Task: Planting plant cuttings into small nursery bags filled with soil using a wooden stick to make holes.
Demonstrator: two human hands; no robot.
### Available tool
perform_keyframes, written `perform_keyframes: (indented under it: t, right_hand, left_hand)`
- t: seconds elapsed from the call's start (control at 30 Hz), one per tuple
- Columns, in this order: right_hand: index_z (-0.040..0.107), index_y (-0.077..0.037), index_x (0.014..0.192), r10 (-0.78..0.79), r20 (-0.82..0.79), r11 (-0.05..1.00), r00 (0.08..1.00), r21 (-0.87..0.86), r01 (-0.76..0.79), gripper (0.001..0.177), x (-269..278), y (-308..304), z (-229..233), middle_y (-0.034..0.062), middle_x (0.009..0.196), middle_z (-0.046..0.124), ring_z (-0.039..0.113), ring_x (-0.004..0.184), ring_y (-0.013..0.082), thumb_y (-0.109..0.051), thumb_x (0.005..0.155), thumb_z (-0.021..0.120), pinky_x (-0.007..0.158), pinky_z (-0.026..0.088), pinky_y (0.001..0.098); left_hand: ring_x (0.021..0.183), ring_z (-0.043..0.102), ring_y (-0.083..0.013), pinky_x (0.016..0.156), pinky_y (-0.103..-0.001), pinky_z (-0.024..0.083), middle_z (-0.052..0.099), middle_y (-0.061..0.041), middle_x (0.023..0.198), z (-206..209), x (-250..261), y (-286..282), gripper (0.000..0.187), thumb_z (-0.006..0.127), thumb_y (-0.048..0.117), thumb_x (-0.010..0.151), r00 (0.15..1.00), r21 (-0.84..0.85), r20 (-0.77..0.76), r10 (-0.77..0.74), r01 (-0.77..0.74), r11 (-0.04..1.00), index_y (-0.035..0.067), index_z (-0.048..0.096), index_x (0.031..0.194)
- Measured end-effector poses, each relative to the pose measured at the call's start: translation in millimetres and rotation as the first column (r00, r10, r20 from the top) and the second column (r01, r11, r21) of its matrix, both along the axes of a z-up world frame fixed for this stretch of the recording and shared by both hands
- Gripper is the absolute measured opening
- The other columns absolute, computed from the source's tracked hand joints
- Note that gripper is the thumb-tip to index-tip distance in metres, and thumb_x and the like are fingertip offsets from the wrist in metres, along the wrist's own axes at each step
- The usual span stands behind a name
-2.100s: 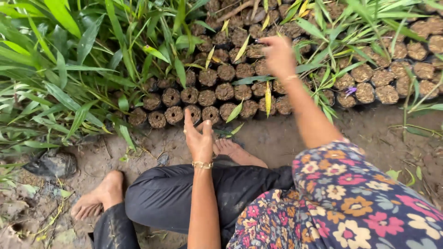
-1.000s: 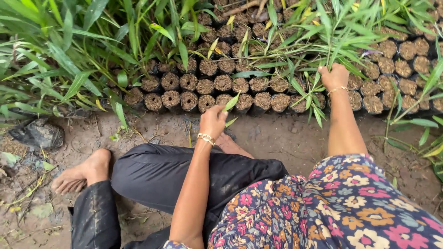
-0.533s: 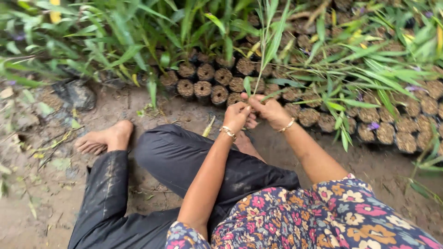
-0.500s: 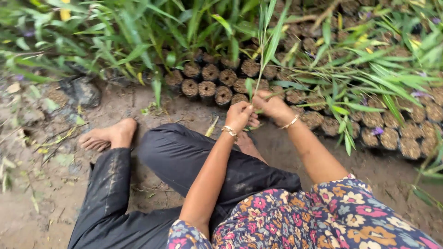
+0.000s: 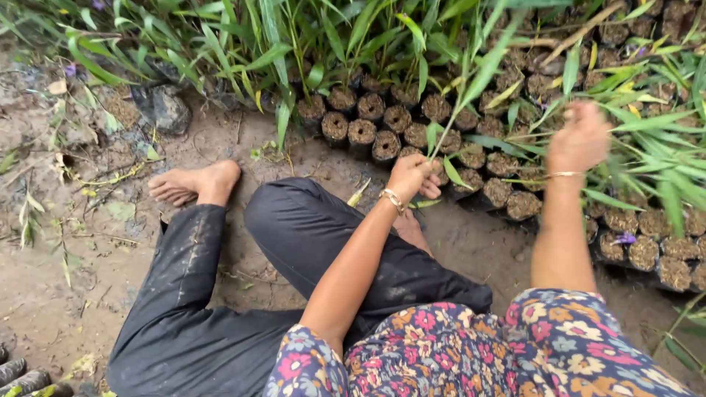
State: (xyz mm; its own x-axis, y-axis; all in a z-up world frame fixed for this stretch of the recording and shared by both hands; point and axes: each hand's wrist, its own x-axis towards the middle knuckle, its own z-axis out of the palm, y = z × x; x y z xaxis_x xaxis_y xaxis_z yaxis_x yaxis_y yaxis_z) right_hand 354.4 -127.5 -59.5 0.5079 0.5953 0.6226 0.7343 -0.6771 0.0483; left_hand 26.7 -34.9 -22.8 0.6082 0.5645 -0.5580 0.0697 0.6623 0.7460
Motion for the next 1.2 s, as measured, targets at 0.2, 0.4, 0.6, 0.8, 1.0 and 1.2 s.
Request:
perform_keyframes:
  t: [0.2, 0.4, 0.6, 0.8, 1.0, 1.2]
  right_hand:
    - [0.085, -0.027, 0.11, 0.599, -0.102, 0.795, 0.794, -0.037, -0.605, 0.026, -43, -20, 82, -0.0021, 0.086, 0.062, 0.044, 0.083, 0.0142, -0.003, 0.108, 0.076, 0.072, 0.04, 0.025]
    - [0.075, -0.04, 0.11, 0.73, -0.208, 0.599, 0.651, -0.261, -0.757, 0.028, -111, -12, 96, -0.002, 0.095, 0.067, 0.054, 0.092, 0.0149, -0.018, 0.107, 0.058, 0.087, 0.048, 0.0246]
    - [0.073, -0.041, 0.103, 0.752, -0.155, 0.584, 0.64, -0.293, -0.757, 0.027, -129, -6, 96, -0.0057, 0.098, 0.07, 0.056, 0.094, 0.0134, -0.02, 0.105, 0.056, 0.08, 0.047, 0.0228]
    - [0.073, -0.032, 0.127, 0.765, -0.272, 0.634, 0.584, 0.154, -0.758, 0.034, -135, -15, 101, 0.0023, 0.124, 0.061, 0.055, 0.101, 0.0169, -0.018, 0.096, 0.074, 0.083, 0.054, 0.0271]
    - [0.04, -0.014, 0.137, 0.592, -0.721, 0.671, 0.36, 0.688, 0.275, 0.023, -126, -54, 75, -0.0007, 0.114, 0.05, 0.054, 0.094, 0.0062, -0.015, 0.116, 0.048, 0.06, 0.05, 0.0122]
    - [0.039, -0.005, 0.15, 0.476, -0.8, 0.81, -0.364, 0.56, -0.172, 0.055, -155, -31, 72, 0.0078, 0.127, 0.045, 0.052, 0.095, 0.0072, -0.002, 0.097, 0.055, 0.06, 0.042, 0.0104]
  left_hand:
    - [0.06, 0.071, -0.0297, 0.052, -0.035, 0.061, 0.069, -0.022, 0.078, -9, 4, 1, 0.014, 0.058, 0.004, 0.1, 0.999, -0.069, 0.05, 0.002, 0.002, 0.998, -0.008, 0.06, 0.093]
    - [0.085, 0.075, -0.0407, 0.071, -0.048, 0.067, 0.069, -0.037, 0.098, -19, 2, -17, 0.028, 0.048, 0.009, 0.103, 0.972, -0.025, 0.22, -0.079, 0.086, 0.996, -0.015, 0.057, 0.115]
    - [0.066, 0.074, -0.0406, 0.055, -0.046, 0.067, 0.069, -0.031, 0.082, -39, -5, -17, 0.024, 0.048, 0.004, 0.101, 0.966, 0.126, 0.103, -0.239, 0.225, 0.966, -0.014, 0.059, 0.112]
    - [0.042, 0.067, -0.0274, 0.031, -0.035, 0.058, 0.06, -0.012, 0.066, -35, -2, -21, 0.019, 0.045, 0.004, 0.103, 0.952, 0.282, 0.115, -0.284, 0.243, 0.928, -0.005, 0.061, 0.107]
    - [0.039, 0.062, -0.0212, 0.033, -0.029, 0.051, 0.05, -0.006, 0.063, 0, 1, -22, 0.018, 0.044, 0.003, 0.103, 0.975, 0.548, 0.131, -0.179, 0.08, 0.833, 0.0, 0.061, 0.1]
    - [0.069, 0.069, -0.0401, 0.056, -0.044, 0.053, 0.062, -0.02, 0.074, 21, -8, -25, 0.016, 0.046, 0.015, 0.106, 0.981, 0.77, -0.071, -0.18, 0.169, 0.615, 0.003, 0.055, 0.102]
